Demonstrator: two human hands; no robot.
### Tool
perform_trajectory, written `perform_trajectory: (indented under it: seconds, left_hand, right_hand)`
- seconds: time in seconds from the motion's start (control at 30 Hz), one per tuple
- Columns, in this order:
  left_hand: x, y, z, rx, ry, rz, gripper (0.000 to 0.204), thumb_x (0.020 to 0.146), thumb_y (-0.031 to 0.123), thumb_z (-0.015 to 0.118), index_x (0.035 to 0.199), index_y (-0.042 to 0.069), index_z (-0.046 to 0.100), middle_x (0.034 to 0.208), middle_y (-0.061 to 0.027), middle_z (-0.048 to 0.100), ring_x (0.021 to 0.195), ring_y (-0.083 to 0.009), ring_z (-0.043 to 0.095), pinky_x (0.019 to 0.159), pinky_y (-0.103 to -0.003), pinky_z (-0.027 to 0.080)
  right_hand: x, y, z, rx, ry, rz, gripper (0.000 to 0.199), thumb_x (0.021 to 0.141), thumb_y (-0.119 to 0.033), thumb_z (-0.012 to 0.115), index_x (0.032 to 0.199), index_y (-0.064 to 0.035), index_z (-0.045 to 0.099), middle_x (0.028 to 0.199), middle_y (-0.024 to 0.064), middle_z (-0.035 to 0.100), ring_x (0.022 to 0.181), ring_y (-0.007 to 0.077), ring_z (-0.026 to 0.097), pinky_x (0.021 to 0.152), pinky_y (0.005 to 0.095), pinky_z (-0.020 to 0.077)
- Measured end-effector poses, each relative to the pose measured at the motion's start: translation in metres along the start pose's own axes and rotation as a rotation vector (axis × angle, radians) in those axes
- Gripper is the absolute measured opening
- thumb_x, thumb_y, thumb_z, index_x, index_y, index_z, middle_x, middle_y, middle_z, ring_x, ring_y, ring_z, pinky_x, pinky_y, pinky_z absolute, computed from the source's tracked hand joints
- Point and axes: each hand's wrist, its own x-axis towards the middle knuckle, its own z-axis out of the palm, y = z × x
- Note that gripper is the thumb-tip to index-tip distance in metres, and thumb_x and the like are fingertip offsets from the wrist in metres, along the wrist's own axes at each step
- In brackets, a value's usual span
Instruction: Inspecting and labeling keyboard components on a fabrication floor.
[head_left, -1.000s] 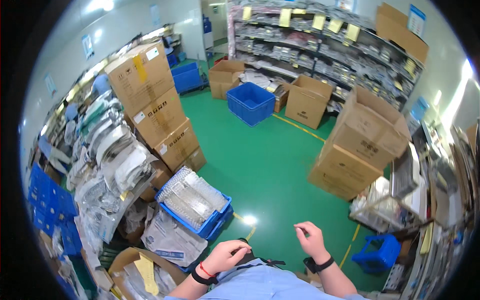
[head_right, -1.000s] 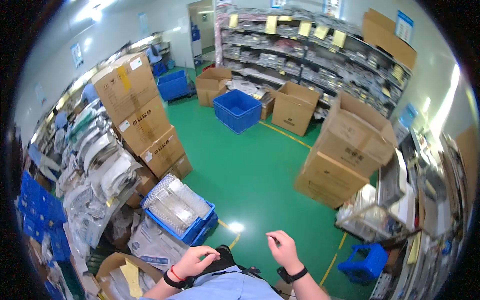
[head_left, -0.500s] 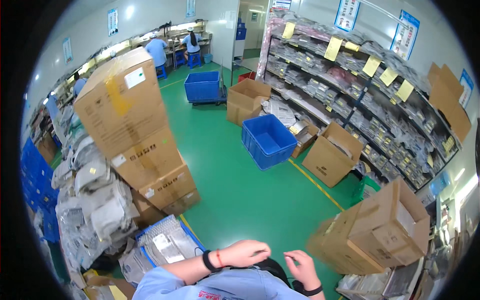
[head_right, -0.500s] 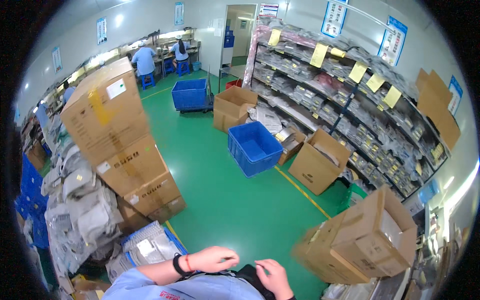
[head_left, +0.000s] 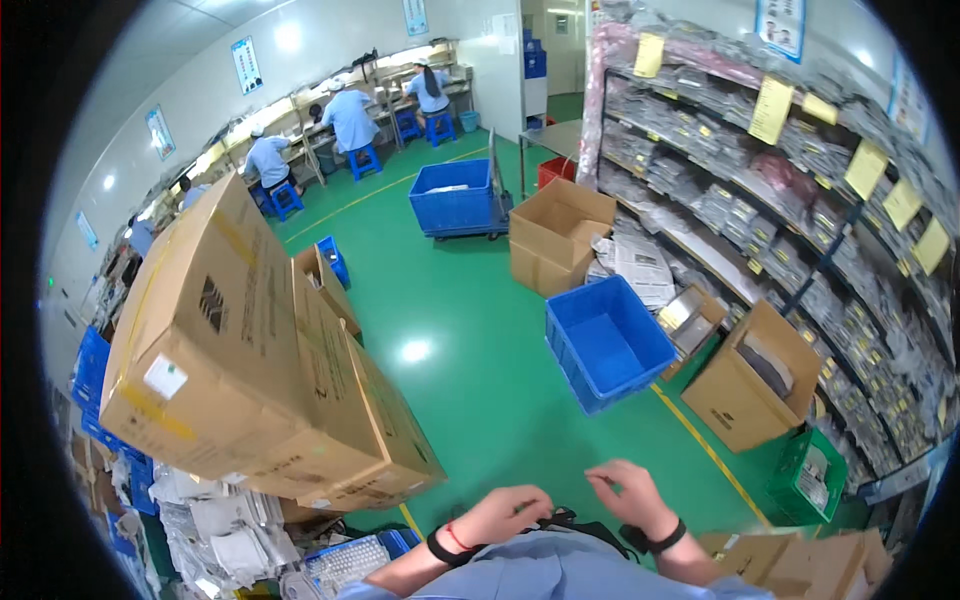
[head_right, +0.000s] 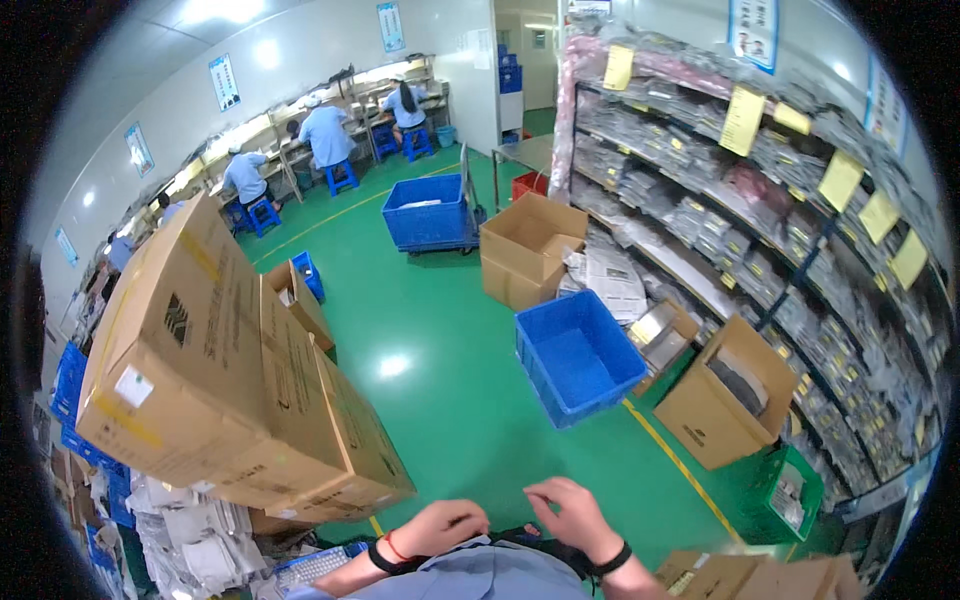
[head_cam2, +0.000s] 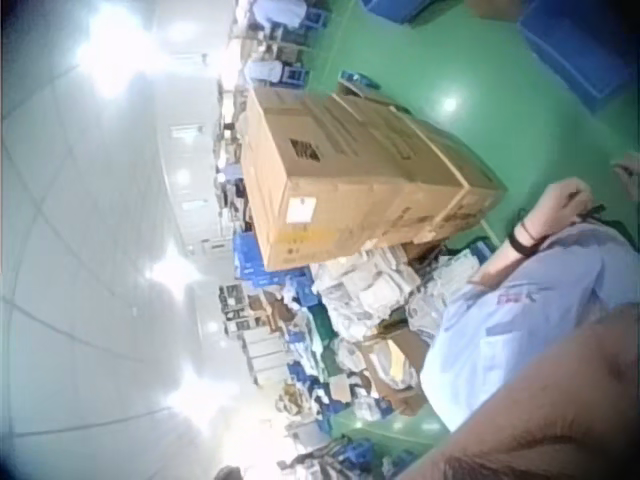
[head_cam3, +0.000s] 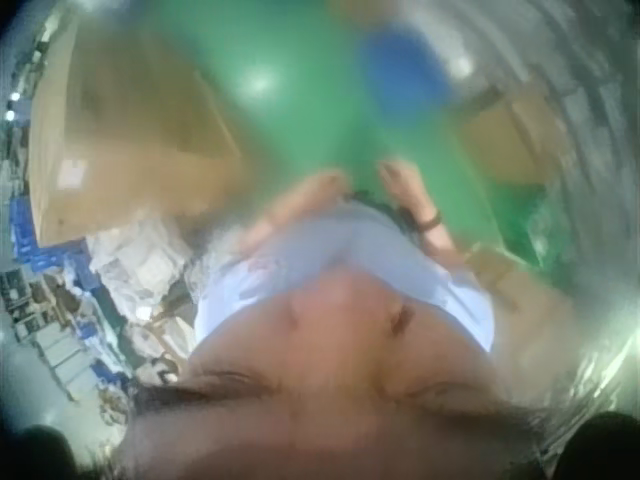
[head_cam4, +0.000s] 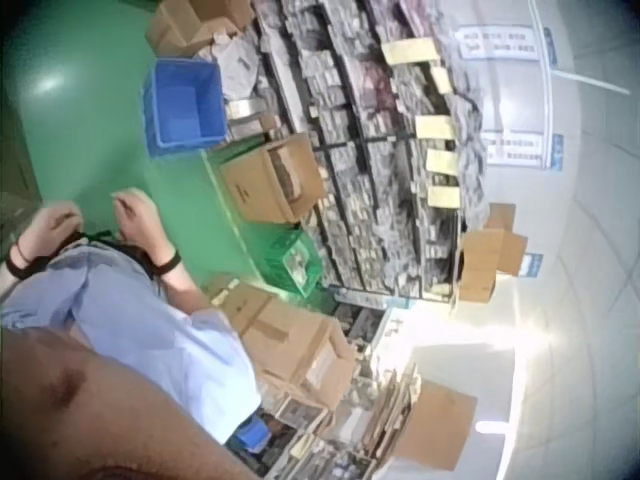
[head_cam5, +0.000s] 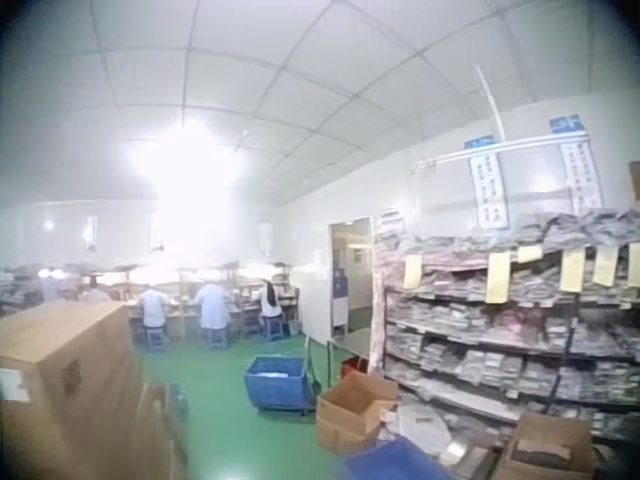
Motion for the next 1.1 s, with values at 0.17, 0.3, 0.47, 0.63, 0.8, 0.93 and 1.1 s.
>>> perform_trajectory:
  seconds: [0.17, 0.3, 0.47, 0.63, 0.8, 0.93, 1.1]
  left_hand:
    - [0.064, -0.060, -0.121, 0.004, 0.459, -0.124, 0.011, 0.097, 0.006, 0.055, 0.098, -0.001, 0.064, 0.087, -0.0071, 0.069, 0.082, -0.0127, 0.064, 0.075, -0.027, 0.051]
    - [0.136, -0.116, -0.218, -0.222, 0.630, -0.199, 0.013, 0.099, 0.006, 0.051, 0.095, 0.001, 0.063, 0.089, -0.0043, 0.069, 0.085, -0.0099, 0.062, 0.077, -0.026, 0.050]
    - [0.266, -0.118, -0.385, -0.062, 0.508, -0.174, 0.015, 0.099, 0.006, 0.052, 0.092, -0.001, 0.063, 0.089, -0.0080, 0.069, 0.087, -0.0138, 0.064, 0.079, -0.027, 0.051]
    - [0.412, -0.092, -0.534, -0.051, 0.282, -0.018, 0.015, 0.091, 0.002, 0.055, 0.100, 0.000, 0.067, 0.093, -0.0110, 0.070, 0.087, -0.0211, 0.067, 0.078, -0.033, 0.053]
    - [0.556, -0.064, -0.666, 0.170, 0.159, 0.594, 0.027, 0.083, -0.002, 0.059, 0.108, 0.005, 0.067, 0.098, -0.0127, 0.071, 0.080, -0.0252, 0.067, 0.072, -0.036, 0.053]
    - [0.665, -0.051, -0.754, 0.136, 0.184, 0.871, 0.035, 0.080, 0.000, 0.065, 0.114, 0.004, 0.067, 0.100, -0.0102, 0.071, 0.081, -0.0237, 0.067, 0.068, -0.034, 0.051]
    - [0.781, -0.038, -0.886, 0.009, -0.251, 0.526, 0.073, 0.076, 0.059, 0.064, 0.123, 0.004, 0.063, 0.089, -0.0114, 0.069, 0.073, -0.0273, 0.066, 0.061, -0.037, 0.050]
  right_hand:
    - [0.220, 0.050, 0.027, 0.069, -0.272, -0.331, 0.014, 0.086, -0.010, 0.069, 0.100, -0.0065, 0.071, 0.090, 0.0108, 0.070, 0.081, 0.0289, 0.067, 0.069, 0.0375, 0.0533]
    - [0.373, 0.079, 0.073, 0.098, -0.402, -0.404, 0.014, 0.086, -0.010, 0.069, 0.100, -0.0077, 0.071, 0.089, 0.0102, 0.069, 0.082, 0.0288, 0.067, 0.069, 0.0378, 0.0531]
    - [0.548, 0.097, 0.100, 0.141, -0.407, -0.417, 0.018, 0.084, -0.009, 0.070, 0.102, -0.0070, 0.070, 0.090, 0.0114, 0.069, 0.080, 0.0293, 0.067, 0.069, 0.0388, 0.0537]
    - [0.699, 0.155, 0.090, 0.092, -0.237, -0.274, 0.015, 0.085, -0.010, 0.070, 0.099, -0.0064, 0.072, 0.090, 0.0119, 0.070, 0.080, 0.0302, 0.067, 0.071, 0.0394, 0.0547]
    - [0.840, 0.244, 0.103, 0.046, -0.149, -0.122, 0.014, 0.085, -0.009, 0.069, 0.099, -0.0054, 0.071, 0.090, 0.0116, 0.070, 0.083, 0.0302, 0.067, 0.074, 0.0382, 0.0543]
    - [0.976, 0.295, 0.128, 0.063, -0.260, -0.148, 0.014, 0.087, -0.013, 0.067, 0.098, -0.0049, 0.070, 0.093, 0.0130, 0.070, 0.087, 0.0318, 0.067, 0.078, 0.0395, 0.0542]
    - [1.182, 0.312, 0.143, 0.114, -0.433, -0.326, 0.015, 0.085, -0.010, 0.069, 0.099, -0.0057, 0.071, 0.091, 0.0120, 0.069, 0.083, 0.0302, 0.067, 0.073, 0.0393, 0.0540]
